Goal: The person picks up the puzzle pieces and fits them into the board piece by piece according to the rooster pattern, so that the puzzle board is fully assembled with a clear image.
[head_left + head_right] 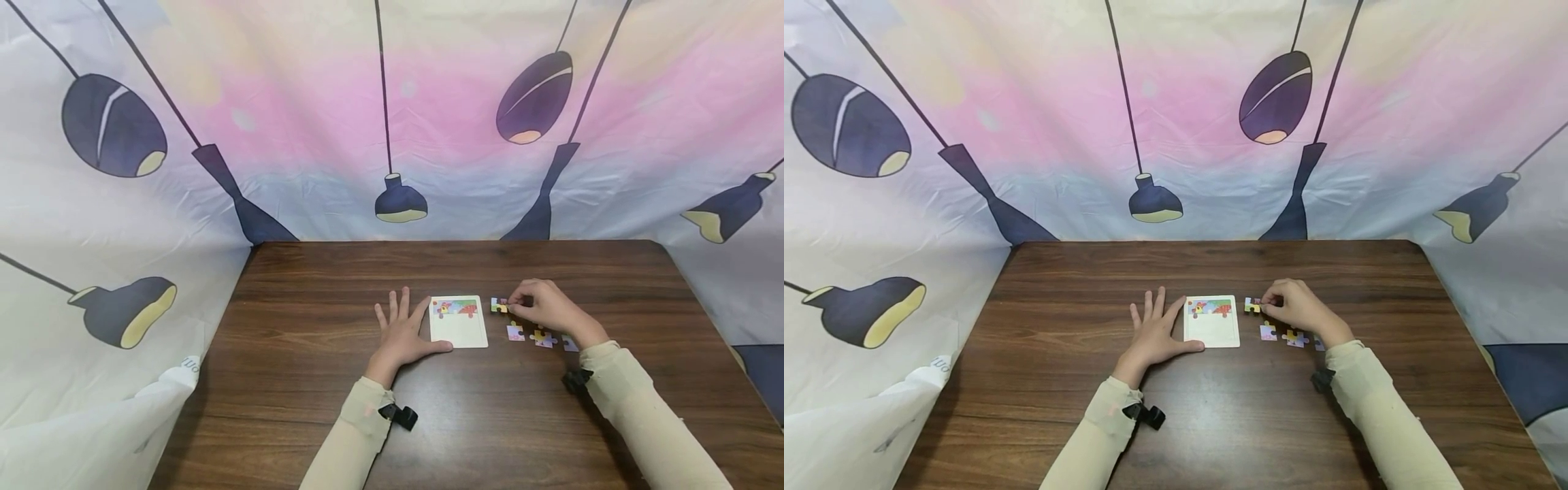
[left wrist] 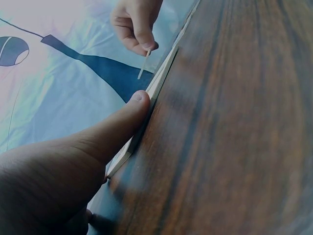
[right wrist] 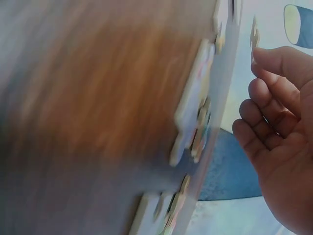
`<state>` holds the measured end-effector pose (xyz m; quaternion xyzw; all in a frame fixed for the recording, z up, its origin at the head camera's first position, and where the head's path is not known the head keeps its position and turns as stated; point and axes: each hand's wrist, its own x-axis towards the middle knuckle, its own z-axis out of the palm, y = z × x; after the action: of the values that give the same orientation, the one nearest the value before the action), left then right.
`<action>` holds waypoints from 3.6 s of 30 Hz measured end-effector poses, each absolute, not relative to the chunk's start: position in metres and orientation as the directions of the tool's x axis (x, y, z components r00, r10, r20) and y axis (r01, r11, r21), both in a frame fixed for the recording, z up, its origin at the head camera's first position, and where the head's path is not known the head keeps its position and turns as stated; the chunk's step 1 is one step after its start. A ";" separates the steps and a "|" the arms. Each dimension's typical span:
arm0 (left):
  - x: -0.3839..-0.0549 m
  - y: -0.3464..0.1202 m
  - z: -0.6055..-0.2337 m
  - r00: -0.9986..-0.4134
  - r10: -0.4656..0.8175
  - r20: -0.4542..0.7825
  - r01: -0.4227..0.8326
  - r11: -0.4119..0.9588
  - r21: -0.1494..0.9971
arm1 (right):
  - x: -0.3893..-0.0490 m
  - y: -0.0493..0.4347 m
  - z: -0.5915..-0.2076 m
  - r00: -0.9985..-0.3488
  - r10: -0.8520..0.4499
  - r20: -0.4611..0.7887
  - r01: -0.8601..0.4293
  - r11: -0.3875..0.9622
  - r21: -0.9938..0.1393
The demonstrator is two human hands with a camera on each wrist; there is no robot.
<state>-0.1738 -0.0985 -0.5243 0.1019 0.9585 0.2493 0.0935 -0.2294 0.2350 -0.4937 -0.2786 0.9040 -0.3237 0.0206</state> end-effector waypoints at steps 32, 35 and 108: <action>-0.175 -0.099 -0.523 -0.963 0.239 -0.127 0.146 0.854 0.499 | -0.238 0.160 -0.492 -0.753 -0.629 0.191 -0.587 0.512 -0.628; -0.175 -0.099 -0.523 -0.963 0.240 -0.126 0.147 0.852 0.502 | -0.238 0.151 -0.493 -0.750 -0.637 0.177 -0.587 0.519 -0.621; -0.174 -0.100 -0.525 -0.961 0.254 -0.111 0.165 0.846 0.508 | -0.221 0.278 -0.486 -0.920 -0.390 0.039 -0.312 0.668 -0.676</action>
<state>-0.1736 -0.1004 -0.5247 0.1095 0.9567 0.2554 0.0871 -0.2210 0.2777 -0.4855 -0.1924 0.9116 -0.3591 0.0545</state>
